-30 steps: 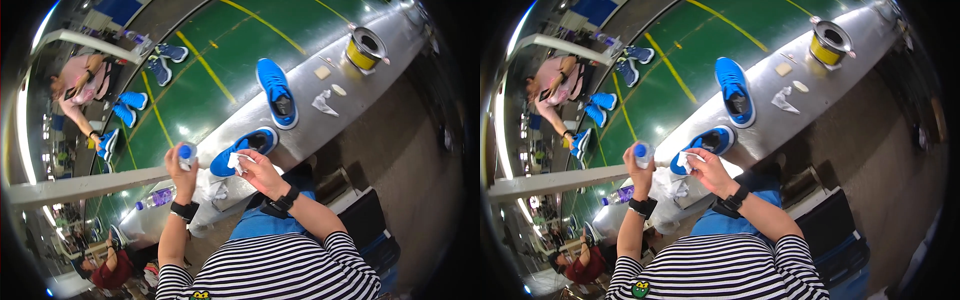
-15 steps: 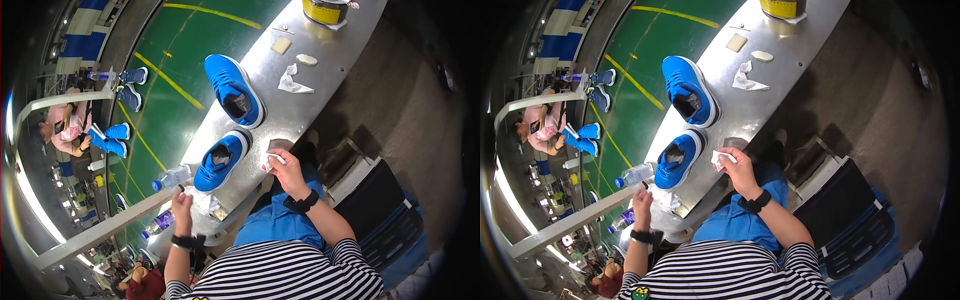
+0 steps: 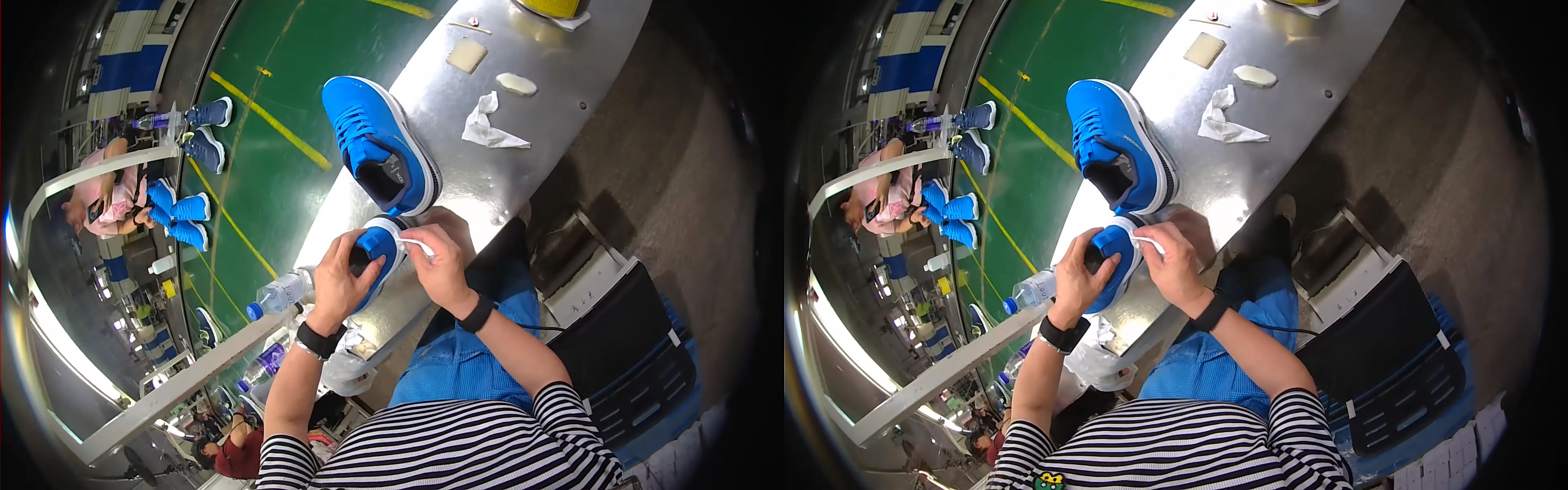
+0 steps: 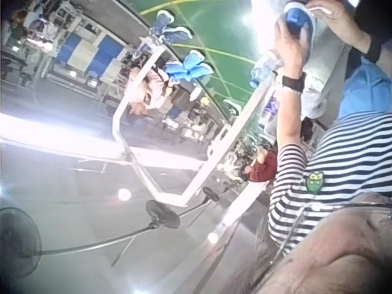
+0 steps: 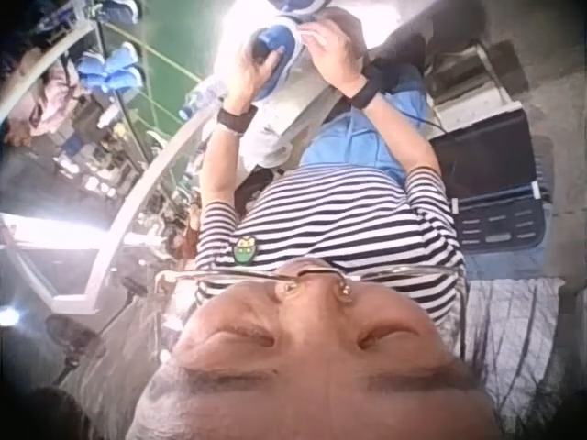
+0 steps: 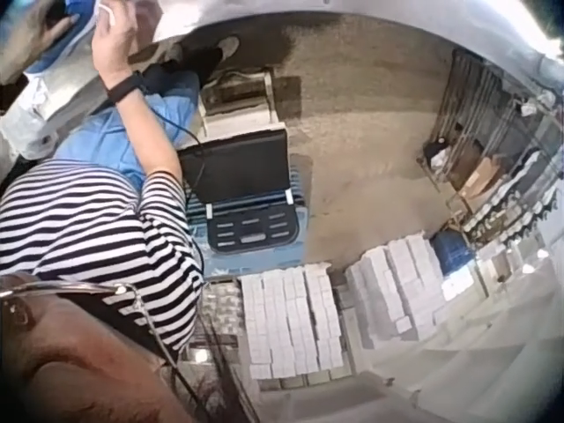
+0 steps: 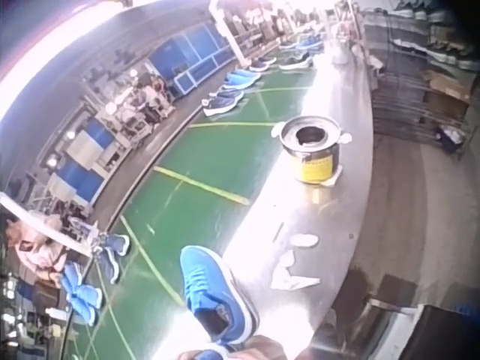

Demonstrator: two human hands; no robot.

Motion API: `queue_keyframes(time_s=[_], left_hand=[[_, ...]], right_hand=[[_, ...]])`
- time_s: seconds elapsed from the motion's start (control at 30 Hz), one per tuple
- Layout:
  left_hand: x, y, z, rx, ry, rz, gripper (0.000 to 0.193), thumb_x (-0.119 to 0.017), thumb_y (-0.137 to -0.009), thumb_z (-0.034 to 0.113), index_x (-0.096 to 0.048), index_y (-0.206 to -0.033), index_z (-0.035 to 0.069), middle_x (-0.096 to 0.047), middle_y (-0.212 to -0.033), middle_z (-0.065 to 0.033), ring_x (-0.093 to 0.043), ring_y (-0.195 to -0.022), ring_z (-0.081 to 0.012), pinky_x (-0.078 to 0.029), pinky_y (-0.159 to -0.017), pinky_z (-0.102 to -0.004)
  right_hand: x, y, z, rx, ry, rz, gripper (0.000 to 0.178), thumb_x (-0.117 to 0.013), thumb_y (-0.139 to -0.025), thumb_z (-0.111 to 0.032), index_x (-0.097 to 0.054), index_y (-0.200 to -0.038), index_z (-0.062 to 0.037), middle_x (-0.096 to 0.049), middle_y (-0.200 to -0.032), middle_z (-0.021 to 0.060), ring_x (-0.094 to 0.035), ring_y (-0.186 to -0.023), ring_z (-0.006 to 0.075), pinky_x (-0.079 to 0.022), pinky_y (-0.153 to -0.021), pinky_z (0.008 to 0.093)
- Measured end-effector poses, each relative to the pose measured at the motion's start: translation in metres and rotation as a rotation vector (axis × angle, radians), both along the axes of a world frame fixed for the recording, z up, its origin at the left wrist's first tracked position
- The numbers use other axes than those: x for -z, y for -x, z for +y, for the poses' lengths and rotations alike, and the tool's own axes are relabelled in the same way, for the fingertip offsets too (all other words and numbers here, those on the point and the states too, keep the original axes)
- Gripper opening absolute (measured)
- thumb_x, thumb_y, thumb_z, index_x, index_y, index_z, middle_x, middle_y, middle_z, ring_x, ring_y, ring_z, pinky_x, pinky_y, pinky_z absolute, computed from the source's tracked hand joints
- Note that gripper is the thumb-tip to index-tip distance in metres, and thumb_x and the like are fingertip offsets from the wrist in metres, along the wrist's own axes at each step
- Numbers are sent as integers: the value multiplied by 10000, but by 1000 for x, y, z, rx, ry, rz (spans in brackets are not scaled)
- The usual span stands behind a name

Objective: Cleaning and inspecting finished shoes on a production line conveyor belt.

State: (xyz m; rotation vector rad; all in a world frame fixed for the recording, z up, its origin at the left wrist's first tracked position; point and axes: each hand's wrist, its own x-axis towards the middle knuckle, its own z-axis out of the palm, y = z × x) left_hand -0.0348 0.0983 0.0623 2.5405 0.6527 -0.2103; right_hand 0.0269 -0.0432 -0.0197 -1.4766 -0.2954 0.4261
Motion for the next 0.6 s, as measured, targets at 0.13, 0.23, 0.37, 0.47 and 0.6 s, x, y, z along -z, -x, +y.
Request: queue_keyframes(time_s=[0.13, 0.23, 0.37, 0.47, 0.6], left_hand=[[5, 1, 0, -12, -9, -46, 430, -713, -703, 195, -564, -1084, 65, -618, -981, -147, -625, -864, -306, -494, -757, -344], [6, 1, -1, -17, -32, -70, 436, -721, -675, 189, -571, -1064, 62, -618, -976, -141, -624, -848, -308, -497, -738, -346], [8, 2, 0, 5, -53, -91, 448, -726, -647, 184, -576, -1052, 65, -618, -969, -130, -625, -831, -303, -501, -712, -349], [7, 3, 0, 10, -66, -105, 452, -727, -636, 183, -579, -1048, 70, -619, -968, -124, -626, -826, -299, -503, -706, -348], [10, 1, 1, 19, -84, -114, 450, -730, -630, 186, -583, -1041, 77, -620, -969, -119, -628, -818, -296, -506, -701, -348]], right_hand=[[3, 0, 12, 16, 62, -56, 196, -597, -751, 55, -622, -925, -31, -587, -865, 118, -604, -788, 281, -486, -674, 343], [4, -2, 12, -5, 71, -141, 211, -609, -732, 67, -626, -919, -28, -583, -854, 120, -604, -772, 290, -488, -659, 352], [2, -8, 22, 30, 137, -202, 205, -618, -721, 70, -632, -904, -22, -579, -838, 120, -600, -749, 294, -488, -646, 354], [3, -8, 18, -1, 118, -256, 196, -626, -714, 69, -635, -891, -15, -568, -812, 117, -596, -727, 293, -485, -636, 359], [3, -5, 14, -36, 113, -296, 201, -615, -709, 78, -638, -886, -15, -550, -780, 111, -591, -702, 284, -479, -615, 361]])
